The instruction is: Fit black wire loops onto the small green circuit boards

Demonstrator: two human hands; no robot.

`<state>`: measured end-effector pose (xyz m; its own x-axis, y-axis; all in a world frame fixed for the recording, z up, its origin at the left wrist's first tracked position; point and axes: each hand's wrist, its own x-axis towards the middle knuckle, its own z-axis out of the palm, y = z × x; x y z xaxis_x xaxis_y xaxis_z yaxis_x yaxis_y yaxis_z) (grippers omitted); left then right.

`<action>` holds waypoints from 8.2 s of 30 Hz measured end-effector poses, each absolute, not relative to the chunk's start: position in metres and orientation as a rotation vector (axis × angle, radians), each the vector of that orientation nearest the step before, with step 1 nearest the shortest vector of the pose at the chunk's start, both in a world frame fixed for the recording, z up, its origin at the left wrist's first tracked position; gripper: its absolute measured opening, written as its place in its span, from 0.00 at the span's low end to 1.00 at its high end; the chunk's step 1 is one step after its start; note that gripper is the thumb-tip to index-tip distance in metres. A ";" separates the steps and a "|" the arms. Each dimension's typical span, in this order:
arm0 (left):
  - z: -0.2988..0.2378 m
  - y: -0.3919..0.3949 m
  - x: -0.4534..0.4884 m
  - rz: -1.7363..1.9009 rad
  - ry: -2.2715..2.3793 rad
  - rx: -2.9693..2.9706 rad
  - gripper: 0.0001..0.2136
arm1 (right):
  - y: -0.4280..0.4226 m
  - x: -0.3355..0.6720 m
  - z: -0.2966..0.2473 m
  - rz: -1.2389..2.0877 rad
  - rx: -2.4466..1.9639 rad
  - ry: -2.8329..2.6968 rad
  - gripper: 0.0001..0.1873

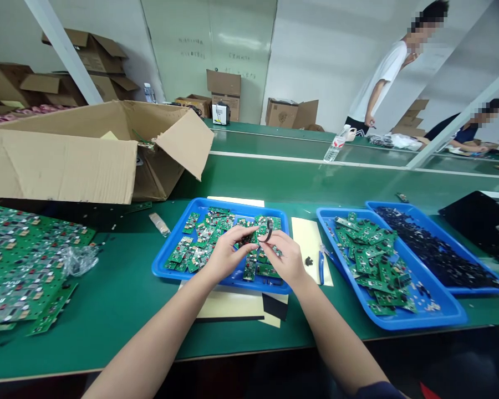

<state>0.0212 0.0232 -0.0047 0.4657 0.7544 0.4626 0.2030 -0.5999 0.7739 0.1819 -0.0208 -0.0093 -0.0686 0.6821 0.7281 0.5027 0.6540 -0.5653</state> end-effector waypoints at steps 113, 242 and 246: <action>0.006 0.027 0.011 1.487 0.662 2.421 0.11 | -0.017 0.176 -0.021 1.068 -1.033 -1.316 0.13; -0.003 0.017 0.020 1.052 0.786 2.276 0.07 | -0.003 0.177 -0.025 1.382 -0.840 -0.564 0.24; -0.003 0.017 0.026 1.017 0.909 1.741 0.21 | -0.004 0.174 -0.025 1.222 -0.865 -0.602 0.26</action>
<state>0.0259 0.0168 -0.0026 0.3922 0.8855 0.2491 0.1480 -0.3280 0.9330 0.1743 -0.0036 -0.0249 0.2572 0.9651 -0.0504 -0.5479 0.1026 -0.8302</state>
